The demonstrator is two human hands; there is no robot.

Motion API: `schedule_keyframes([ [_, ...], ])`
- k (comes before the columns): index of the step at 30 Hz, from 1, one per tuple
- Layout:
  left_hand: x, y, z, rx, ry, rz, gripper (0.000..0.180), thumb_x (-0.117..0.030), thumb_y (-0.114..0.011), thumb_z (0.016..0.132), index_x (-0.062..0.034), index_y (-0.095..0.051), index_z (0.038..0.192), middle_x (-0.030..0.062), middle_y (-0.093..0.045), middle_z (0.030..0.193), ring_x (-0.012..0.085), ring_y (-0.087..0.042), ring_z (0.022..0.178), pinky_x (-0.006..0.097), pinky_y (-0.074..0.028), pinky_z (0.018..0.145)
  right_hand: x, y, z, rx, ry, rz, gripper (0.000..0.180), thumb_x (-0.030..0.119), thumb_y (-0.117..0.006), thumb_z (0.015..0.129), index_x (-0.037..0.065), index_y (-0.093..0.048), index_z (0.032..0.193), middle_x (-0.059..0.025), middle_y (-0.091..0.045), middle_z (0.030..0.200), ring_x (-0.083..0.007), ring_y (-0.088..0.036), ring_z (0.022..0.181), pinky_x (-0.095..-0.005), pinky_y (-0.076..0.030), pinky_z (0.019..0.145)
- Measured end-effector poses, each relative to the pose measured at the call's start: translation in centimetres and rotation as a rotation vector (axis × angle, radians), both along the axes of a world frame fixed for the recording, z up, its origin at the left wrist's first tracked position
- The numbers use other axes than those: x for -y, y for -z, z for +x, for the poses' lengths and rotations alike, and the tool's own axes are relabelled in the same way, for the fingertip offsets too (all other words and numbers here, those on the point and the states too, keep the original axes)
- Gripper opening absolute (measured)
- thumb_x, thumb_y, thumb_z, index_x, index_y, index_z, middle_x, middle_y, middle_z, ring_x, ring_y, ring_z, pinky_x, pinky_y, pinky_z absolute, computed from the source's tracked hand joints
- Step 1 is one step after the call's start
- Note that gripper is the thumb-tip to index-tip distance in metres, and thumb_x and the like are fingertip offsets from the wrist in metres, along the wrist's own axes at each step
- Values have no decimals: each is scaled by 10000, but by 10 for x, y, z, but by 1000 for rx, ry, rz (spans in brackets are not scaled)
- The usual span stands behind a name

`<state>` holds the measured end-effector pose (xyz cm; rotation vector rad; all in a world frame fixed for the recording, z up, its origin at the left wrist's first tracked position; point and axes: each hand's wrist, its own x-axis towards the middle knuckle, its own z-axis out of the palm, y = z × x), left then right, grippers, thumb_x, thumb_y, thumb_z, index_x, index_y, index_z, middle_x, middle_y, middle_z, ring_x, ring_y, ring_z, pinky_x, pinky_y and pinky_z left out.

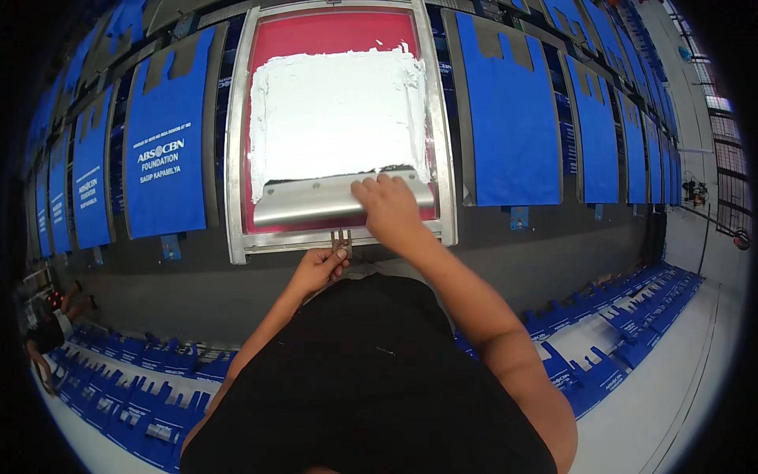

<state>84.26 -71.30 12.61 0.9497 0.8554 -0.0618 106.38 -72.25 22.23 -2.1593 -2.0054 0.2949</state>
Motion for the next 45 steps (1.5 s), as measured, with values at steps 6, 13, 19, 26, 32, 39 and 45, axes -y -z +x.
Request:
schedule_keyframes([
  [6, 7, 26, 3, -262, 68, 263, 469, -444, -604, 917, -3, -687, 780, 43, -601, 596, 113, -565, 557, 286, -454, 544, -12, -16, 24, 56, 15, -17, 421, 65, -682, 691, 85, -624, 1107, -97, -657, 1012, -290, -594, 980, -477, -379, 956],
  [13, -34, -45, 3, -498, 272, 814, 414, -404, -589, 894, -9, -701, 841, 232, -673, 826, 379, -662, 860, 442, -502, 770, -2, 4, 126, -466, 252, -203, 350, 269, -800, 697, 95, -711, 988, -74, -698, 927, -260, -635, 907, -470, -387, 939],
  [19, -173, -3, -71, -832, -370, 1155, 395, -298, -540, 974, -2, -594, 1230, 185, -648, 1136, 240, -622, 1031, 331, -462, 901, -43, 41, 149, -1056, 488, -171, 431, 270, -836, 685, -3, -712, 995, -77, -703, 826, -122, -635, 738, -269, -490, 668],
  [26, -149, -17, -38, -287, -532, 816, 474, -278, -488, 1012, 56, -474, 1349, 133, -600, 1256, 176, -547, 1124, 284, -422, 964, -15, 52, 178, -1179, 580, -22, 450, 226, -845, 642, -47, -701, 969, -92, -697, 843, -161, -636, 783, -292, -487, 713],
  [32, -61, -23, 67, -256, -588, 768, 512, -272, -510, 1000, 75, -435, 1369, 202, -550, 1315, 215, -540, 1171, 303, -406, 999, 87, -12, 282, -1051, 613, -5, 402, 173, -841, 648, -5, -717, 987, -60, -697, 861, -144, -625, 787, -299, -491, 727],
  [39, 20, -5, 267, -117, -454, 762, 499, -298, -545, 981, 76, -504, 1311, 210, -612, 1227, 217, -572, 1123, 302, -429, 955, 215, -15, 451, -1090, 742, 97, 397, 131, -821, 654, -31, -703, 997, -91, -703, 902, -164, -641, 848, -299, -484, 785],
  [45, 53, -12, 323, -177, -532, 702, 481, -298, -552, 979, 46, -519, 1313, 177, -635, 1194, 201, -589, 1088, 303, -443, 943, 217, -6, 525, -1109, 653, 39, 372, 132, -825, 668, -25, -704, 983, -78, -690, 850, -155, -630, 801, -289, -483, 756],
])
